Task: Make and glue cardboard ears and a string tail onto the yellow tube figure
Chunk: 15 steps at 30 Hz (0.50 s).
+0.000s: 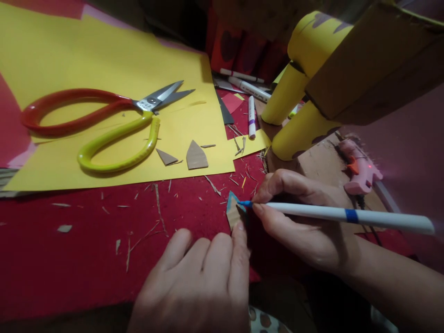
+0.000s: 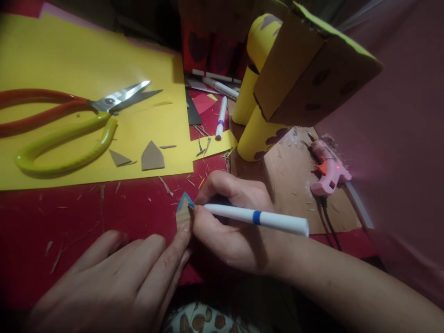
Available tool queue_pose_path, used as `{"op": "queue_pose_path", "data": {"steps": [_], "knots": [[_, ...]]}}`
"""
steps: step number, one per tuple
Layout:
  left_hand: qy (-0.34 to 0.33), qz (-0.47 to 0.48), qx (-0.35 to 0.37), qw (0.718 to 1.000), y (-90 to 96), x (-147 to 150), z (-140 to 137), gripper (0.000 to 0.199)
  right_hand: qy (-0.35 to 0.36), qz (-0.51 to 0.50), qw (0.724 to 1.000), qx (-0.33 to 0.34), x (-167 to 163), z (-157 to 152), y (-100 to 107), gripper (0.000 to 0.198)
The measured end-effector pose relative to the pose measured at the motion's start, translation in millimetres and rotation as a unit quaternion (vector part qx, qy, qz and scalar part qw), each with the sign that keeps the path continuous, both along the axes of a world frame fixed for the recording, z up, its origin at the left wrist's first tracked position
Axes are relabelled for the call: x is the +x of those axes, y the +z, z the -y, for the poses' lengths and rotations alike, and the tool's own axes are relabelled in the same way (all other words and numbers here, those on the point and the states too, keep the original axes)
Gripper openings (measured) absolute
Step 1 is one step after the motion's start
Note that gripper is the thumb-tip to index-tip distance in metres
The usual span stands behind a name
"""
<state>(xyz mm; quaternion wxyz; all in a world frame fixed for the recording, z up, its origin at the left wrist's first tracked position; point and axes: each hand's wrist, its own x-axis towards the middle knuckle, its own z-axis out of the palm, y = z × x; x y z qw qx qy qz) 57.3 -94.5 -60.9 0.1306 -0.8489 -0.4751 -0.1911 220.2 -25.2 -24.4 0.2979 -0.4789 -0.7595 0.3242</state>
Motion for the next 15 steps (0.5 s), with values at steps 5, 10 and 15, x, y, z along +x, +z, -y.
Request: {"op": "queue_pose_path", "data": {"steps": [5,10,15], "knots": [[-0.001,0.001,-0.006,1.0,-0.4,1.5,0.7,0.028,-0.018,0.014,1.0,0.002,-1.0,0.4,1.2,0.016],[0.002,0.01,-0.013,1.0,1.2,2.7,1.5,0.028,-0.011,0.023,1.0,0.013,-1.4,-0.3,1.5,0.019],[-0.008,0.009,0.004,1.0,-0.2,1.3,0.8,0.03,-0.009,0.03,0.999,0.01,-1.6,-0.6,1.8,0.018]]}}
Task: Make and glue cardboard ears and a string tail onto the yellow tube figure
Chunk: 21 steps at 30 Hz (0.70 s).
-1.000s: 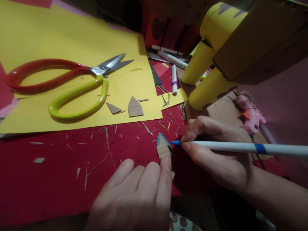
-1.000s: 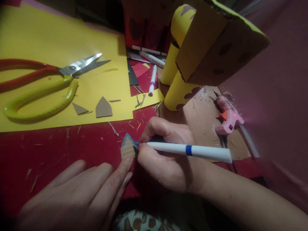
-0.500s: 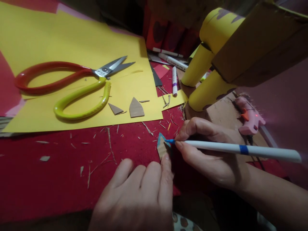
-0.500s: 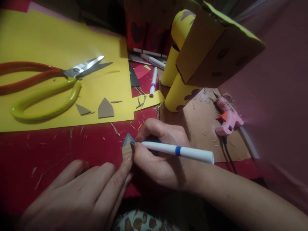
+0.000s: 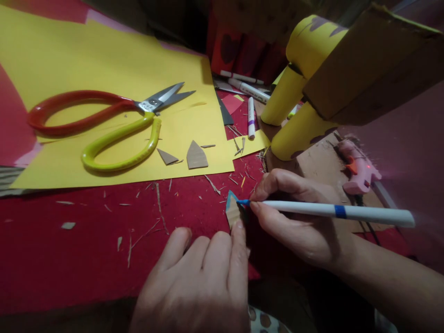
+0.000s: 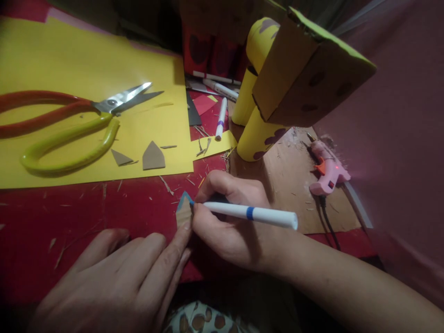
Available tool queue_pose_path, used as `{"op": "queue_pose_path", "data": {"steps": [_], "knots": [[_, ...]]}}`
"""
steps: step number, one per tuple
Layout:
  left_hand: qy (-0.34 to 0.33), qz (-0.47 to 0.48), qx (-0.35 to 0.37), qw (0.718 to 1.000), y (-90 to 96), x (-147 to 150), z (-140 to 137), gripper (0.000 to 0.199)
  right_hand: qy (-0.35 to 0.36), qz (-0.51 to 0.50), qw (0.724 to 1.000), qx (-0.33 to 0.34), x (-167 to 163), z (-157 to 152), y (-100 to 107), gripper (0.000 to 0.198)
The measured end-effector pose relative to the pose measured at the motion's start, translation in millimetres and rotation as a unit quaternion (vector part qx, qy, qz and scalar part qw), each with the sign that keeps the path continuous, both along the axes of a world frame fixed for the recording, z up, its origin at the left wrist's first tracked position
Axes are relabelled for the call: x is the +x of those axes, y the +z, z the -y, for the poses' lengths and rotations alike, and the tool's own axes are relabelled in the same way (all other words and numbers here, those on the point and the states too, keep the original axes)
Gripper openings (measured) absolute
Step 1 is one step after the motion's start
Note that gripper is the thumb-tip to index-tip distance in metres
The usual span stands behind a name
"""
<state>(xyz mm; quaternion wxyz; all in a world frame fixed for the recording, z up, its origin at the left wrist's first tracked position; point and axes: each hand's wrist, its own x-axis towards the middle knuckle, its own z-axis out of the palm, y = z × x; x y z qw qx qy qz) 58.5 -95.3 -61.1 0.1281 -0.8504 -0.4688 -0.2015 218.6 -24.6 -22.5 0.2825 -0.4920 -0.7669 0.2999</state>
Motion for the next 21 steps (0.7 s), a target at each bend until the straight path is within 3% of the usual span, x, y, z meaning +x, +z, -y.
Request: {"op": "queue_pose_path", "data": {"steps": [14,21], "knots": [[0.013,0.009,0.02,1.0,-5.0,0.5,0.2,0.031,0.019,-0.043,0.999,-0.021,5.9,1.6,-0.8,0.016],[0.029,0.009,0.001,1.0,-4.4,2.8,4.5,0.027,0.023,-0.017,0.999,-0.021,-3.6,3.0,4.0,0.011]]}}
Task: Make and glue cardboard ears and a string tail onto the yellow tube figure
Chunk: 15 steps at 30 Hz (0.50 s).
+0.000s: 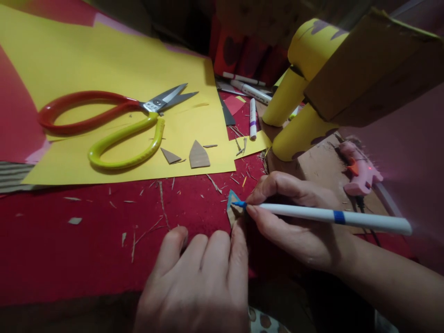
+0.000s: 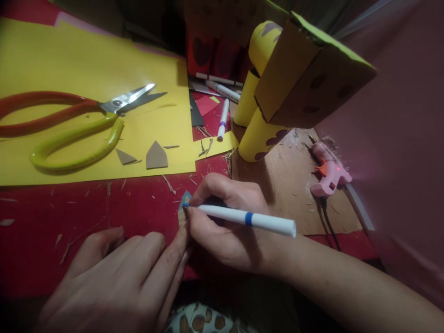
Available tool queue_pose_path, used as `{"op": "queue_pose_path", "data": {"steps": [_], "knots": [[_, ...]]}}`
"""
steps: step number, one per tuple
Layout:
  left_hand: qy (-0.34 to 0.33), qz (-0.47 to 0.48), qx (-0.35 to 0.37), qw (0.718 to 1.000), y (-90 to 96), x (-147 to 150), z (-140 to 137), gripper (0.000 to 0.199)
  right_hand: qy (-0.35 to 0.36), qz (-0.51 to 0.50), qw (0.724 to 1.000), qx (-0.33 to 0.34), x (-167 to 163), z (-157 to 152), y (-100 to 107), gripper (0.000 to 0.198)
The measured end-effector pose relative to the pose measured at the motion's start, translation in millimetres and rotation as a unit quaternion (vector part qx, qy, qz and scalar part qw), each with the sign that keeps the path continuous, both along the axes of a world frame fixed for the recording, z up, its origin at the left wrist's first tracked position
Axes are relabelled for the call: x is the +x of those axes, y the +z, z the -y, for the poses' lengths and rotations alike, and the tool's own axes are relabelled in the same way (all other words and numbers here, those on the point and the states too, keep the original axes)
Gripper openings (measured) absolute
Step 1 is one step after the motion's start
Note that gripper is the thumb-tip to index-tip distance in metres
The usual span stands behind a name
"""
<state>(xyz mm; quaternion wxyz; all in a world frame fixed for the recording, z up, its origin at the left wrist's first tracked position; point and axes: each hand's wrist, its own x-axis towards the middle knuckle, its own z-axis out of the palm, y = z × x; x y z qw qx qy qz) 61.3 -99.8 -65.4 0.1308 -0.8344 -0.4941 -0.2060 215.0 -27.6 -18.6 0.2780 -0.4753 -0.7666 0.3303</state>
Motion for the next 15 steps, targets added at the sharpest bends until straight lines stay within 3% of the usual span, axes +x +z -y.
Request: {"op": "queue_pose_path", "data": {"steps": [15], "knots": [[0.015,0.021,0.018,1.0,-3.0,2.5,1.5,0.019,0.032,0.009,0.999,0.01,-1.4,-0.2,-1.0,0.008]]}}
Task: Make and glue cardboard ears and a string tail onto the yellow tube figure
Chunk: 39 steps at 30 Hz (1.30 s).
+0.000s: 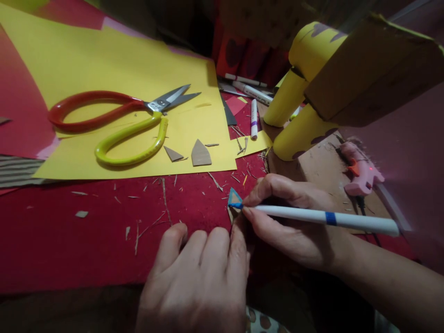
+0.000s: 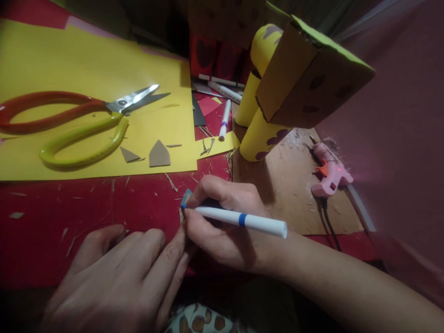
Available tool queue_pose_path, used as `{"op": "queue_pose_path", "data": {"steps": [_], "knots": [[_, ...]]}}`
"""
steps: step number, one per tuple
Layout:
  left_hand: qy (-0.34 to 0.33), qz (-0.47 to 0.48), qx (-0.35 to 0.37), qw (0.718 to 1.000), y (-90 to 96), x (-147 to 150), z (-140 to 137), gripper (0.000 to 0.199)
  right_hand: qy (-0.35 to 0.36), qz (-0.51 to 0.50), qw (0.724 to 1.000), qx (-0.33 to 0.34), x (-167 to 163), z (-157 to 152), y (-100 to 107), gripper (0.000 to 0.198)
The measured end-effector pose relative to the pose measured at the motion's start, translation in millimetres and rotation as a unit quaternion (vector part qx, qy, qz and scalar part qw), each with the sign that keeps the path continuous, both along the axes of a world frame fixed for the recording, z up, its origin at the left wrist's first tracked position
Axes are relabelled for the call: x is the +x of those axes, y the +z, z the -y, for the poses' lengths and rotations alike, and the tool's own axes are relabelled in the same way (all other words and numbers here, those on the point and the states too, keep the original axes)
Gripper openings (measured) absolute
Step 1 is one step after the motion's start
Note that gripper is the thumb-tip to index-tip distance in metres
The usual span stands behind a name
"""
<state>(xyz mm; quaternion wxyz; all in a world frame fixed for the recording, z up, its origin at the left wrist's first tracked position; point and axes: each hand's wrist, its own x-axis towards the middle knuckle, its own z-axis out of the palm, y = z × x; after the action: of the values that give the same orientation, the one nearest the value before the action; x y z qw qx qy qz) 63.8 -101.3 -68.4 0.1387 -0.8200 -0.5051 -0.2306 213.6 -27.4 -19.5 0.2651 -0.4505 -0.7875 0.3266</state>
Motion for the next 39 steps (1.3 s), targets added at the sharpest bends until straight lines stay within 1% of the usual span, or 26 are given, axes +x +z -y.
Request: {"op": "queue_pose_path", "data": {"steps": [5,11,16,20,25,31,34,37,39], "knots": [[-0.004,-0.007,-0.003,1.0,-1.8,-1.6,1.1,0.021,0.009,-0.005,1.0,-0.002,1.0,-0.8,-0.3,0.009],[-0.001,0.001,0.001,1.0,-2.6,-1.9,1.7,0.021,0.028,-0.02,0.999,-0.042,4.8,-3.0,-1.2,0.009],[-0.007,-0.008,-0.002,1.0,-0.5,-3.7,2.0,0.022,0.015,-0.031,0.998,-0.044,6.6,-1.6,-3.1,0.009],[-0.011,-0.009,-0.007,1.0,-1.2,-3.5,1.4,0.022,0.022,-0.034,0.998,-0.045,5.9,-1.2,-2.8,0.008],[-0.008,-0.008,-0.011,1.0,-3.4,-1.6,0.1,0.024,0.029,-0.023,0.996,-0.075,6.8,-1.8,-0.9,0.009],[-0.009,-0.013,-0.009,1.0,-2.0,-2.1,-0.2,0.025,-0.011,-0.046,0.997,-0.069,5.1,-0.5,-4.8,0.009],[-0.006,-0.014,-0.013,1.0,-1.0,-2.4,0.3,0.025,-0.006,-0.039,0.997,-0.071,4.7,-0.4,-2.8,0.009],[-0.011,-0.012,-0.017,1.0,-1.2,-3.1,-0.2,0.025,0.019,-0.037,0.994,-0.103,6.7,-1.6,-1.0,0.01],[-0.017,-0.013,-0.017,1.0,-1.6,-3.5,-1.2,0.025,0.014,-0.053,0.99,-0.127,8.3,-2.0,-1.9,0.009]]}}
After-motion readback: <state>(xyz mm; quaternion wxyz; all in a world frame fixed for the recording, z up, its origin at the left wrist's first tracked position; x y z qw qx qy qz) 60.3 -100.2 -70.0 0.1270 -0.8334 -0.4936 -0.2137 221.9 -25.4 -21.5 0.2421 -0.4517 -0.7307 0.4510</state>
